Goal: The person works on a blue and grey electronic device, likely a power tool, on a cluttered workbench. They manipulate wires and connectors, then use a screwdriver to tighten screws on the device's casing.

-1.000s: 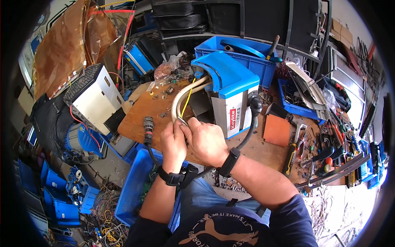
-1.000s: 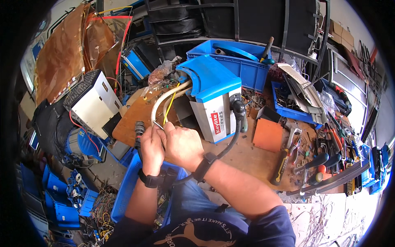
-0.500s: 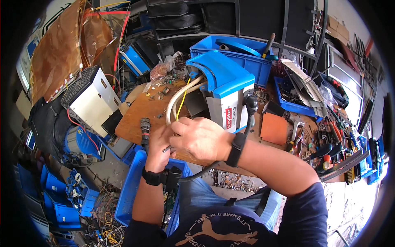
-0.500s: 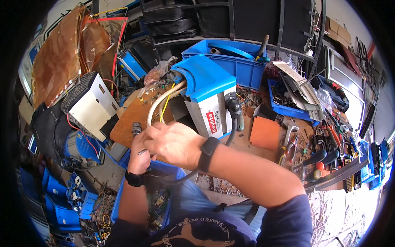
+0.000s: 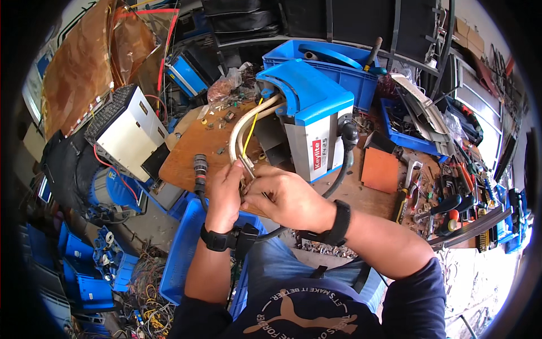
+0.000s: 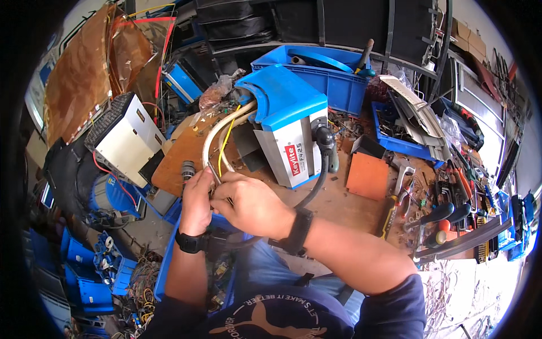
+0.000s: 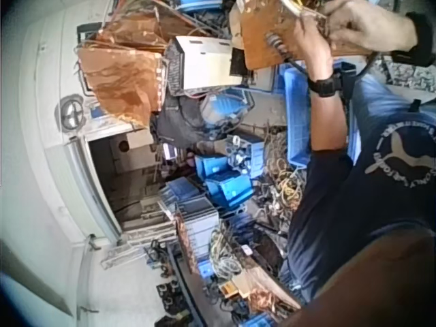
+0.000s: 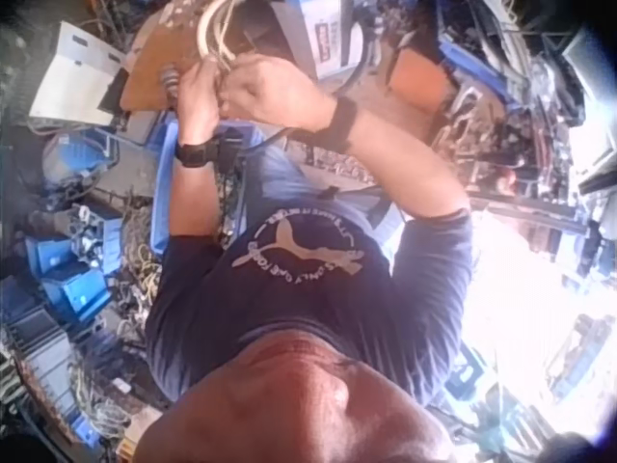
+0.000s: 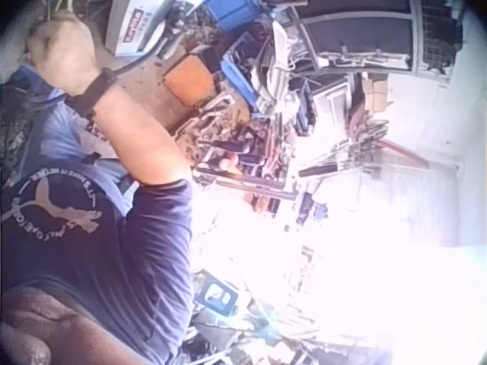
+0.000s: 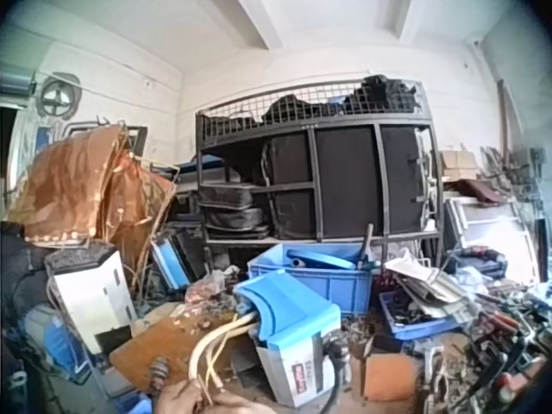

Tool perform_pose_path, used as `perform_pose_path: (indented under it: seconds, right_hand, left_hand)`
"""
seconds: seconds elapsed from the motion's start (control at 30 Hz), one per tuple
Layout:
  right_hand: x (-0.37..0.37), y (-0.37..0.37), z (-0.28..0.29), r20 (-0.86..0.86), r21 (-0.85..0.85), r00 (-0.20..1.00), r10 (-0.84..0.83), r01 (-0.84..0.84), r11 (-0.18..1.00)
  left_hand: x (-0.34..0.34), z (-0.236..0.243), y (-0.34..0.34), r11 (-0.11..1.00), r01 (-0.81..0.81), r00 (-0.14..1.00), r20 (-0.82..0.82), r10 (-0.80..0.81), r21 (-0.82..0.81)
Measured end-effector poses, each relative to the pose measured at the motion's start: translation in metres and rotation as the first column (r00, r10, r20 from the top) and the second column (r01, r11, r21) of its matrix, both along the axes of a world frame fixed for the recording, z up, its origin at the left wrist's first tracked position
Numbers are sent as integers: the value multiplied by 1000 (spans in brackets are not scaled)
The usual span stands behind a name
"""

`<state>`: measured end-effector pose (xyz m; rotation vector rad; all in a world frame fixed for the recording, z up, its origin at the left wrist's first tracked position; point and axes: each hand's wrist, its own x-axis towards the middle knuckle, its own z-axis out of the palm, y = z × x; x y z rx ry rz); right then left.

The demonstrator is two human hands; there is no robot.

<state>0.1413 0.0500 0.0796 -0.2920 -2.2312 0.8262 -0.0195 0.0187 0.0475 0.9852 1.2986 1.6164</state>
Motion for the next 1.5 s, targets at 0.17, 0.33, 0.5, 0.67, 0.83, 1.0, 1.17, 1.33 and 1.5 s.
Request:
perform_pose_path:
  seconds: [0.17, 0.33, 0.5, 0.67, 0.83, 1.0, 1.17, 1.33, 1.5]
  right_hand:
    - [10, 1, 13, 49, -389, 999, -10, 29, 921]
    - [14, 17, 9, 131, 101, 989, -72, 58, 993]
    - [9, 23, 24, 93, 540, 971, -219, 135, 831]
    - [6, 29, 9, 11, 61, 999, 43, -44, 997]
    - [10, 11, 25, -10, -489, 970, 241, -215, 846]
    - [21, 1, 10, -259, -393, 940, 223, -314, 864]
    - [27, 1, 3, -152, -282, 985, -85, 40, 959]
    - [28, -1, 7, -91, -147, 952, -293, 278, 949]
    - [31, 21, -4, 82, 35, 978, -190, 188, 982]
  left_hand:
    - [1, 5, -5, 999, 19, 999, 42, -18, -28]
    - [6, 6, -7, 997, 55, 998, 30, -53, -55]
    - [12, 12, -7, 997, 72, 990, 123, -67, -35]
    - [6, 11, -8, 997, 39, 989, 145, -30, -62]
    - [8, 5, -4, 993, 114, 976, 189, -112, 0]
    - [12, 5, -4, 996, 81, 976, 201, -86, 30]
    - [22, 9, -3, 999, 10, 991, 131, -16, 46]
    - [25, 8, -1, 997, -55, 992, 121, 48, 55]
    - [21, 1, -4, 999, 6, 999, 51, -8, 44]
